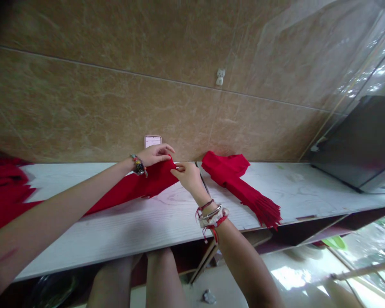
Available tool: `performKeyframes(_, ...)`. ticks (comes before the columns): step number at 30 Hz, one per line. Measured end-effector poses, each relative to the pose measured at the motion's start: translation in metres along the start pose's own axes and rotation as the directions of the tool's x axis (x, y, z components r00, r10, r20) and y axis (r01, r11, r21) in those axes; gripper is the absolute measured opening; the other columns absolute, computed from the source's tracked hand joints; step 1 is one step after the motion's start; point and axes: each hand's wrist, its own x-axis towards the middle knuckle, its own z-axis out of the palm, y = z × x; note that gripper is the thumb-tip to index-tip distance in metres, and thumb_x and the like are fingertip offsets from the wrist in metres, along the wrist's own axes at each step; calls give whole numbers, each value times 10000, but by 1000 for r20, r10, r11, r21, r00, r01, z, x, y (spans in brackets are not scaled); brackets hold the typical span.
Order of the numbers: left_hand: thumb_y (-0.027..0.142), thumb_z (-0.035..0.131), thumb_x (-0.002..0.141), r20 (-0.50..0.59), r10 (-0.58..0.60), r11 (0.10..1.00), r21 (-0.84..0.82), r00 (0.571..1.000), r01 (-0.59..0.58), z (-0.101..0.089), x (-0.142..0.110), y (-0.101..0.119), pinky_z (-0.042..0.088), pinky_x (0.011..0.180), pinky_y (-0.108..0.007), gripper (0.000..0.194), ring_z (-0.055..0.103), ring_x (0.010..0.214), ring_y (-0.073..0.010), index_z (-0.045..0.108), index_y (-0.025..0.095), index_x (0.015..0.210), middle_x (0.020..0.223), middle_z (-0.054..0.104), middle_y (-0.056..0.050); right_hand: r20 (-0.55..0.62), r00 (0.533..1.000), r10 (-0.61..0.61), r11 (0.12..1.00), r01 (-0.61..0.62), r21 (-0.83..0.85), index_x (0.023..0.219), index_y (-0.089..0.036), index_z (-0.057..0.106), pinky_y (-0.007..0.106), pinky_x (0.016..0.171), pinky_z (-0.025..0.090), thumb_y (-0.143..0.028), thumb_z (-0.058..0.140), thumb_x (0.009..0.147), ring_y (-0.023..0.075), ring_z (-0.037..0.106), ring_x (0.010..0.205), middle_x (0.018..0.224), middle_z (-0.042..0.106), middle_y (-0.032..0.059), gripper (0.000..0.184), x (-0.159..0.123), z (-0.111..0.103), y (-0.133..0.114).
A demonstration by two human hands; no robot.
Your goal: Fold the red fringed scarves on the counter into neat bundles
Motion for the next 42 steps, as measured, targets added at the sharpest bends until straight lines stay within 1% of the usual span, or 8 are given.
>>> performKeyframes(4,516,582,657,144,-141,972,-170,980,165,17,-11,-26,432,621,-241,497,568,689,-137,523,168,1007,764,615,2,10,1000,-20,996,21,-88,681,-158,662,227,521,392,-153,590,626,137,560,573,585,630,-7,90,0,-7,12)
performKeyframes(8,595,637,529,296,-250,945,-133,922,299,11,-29,-44,438,637,-244,516,575,731,-171,604,159,804,789,645,-17,31,1000,-3,1000,3,14,670,-167,660,232,538,411,-148,588,610,133,561,576,590,632,-8,96,1,-7,15)
performKeyframes(17,654,495,632,200,-272,951,-93,941,294,-27,-40,-32,436,650,-247,538,556,731,-164,591,160,822,801,638,-24,126,989,84,790,-143,596,707,-159,612,259,634,462,-289,655,545,130,584,640,636,627,-6,212,5,2,19)
performKeyframes(22,609,454,682,304,-482,825,472,822,310,12,-40,-54,429,694,-268,499,567,794,-197,614,173,862,878,651,-56,168,943,286,922,-319,221,587,-151,559,221,506,447,-257,612,615,108,558,525,514,570,-28,121,-12,10,71)
performKeyframes(25,548,474,706,263,-564,699,657,783,283,45,-45,-60,417,766,-309,548,554,915,-230,530,185,1114,1057,604,-106,153,926,344,933,-356,58,578,-151,557,205,433,408,-181,578,641,103,525,449,439,523,-55,73,-23,10,97)
performKeyframes(29,547,472,717,189,-574,617,740,797,269,66,-59,-48,337,890,-433,713,412,1138,-305,279,239,1331,1324,371,-151,104,931,350,930,-332,-156,737,-160,604,204,459,405,-104,574,645,100,524,452,466,544,-63,112,-23,3,108)
performKeyframes(34,543,397,779,237,-586,610,758,775,229,76,-86,-35,169,964,-551,642,97,1289,-324,197,321,1347,1449,57,-68,112,948,297,889,-232,-395,963,-178,592,215,539,421,-64,578,644,109,535,496,495,551,-64,339,-17,-3,106)
performKeyframes(42,523,342,823,247,-536,653,727,807,210,95,-94,-27,129,977,-572,605,40,1295,-317,159,306,1358,1446,29,-46,117,972,205,725,-70,-685,1075,-154,574,306,773,419,14,442,699,217,577,879,888,637,112,433,-20,-28,106)
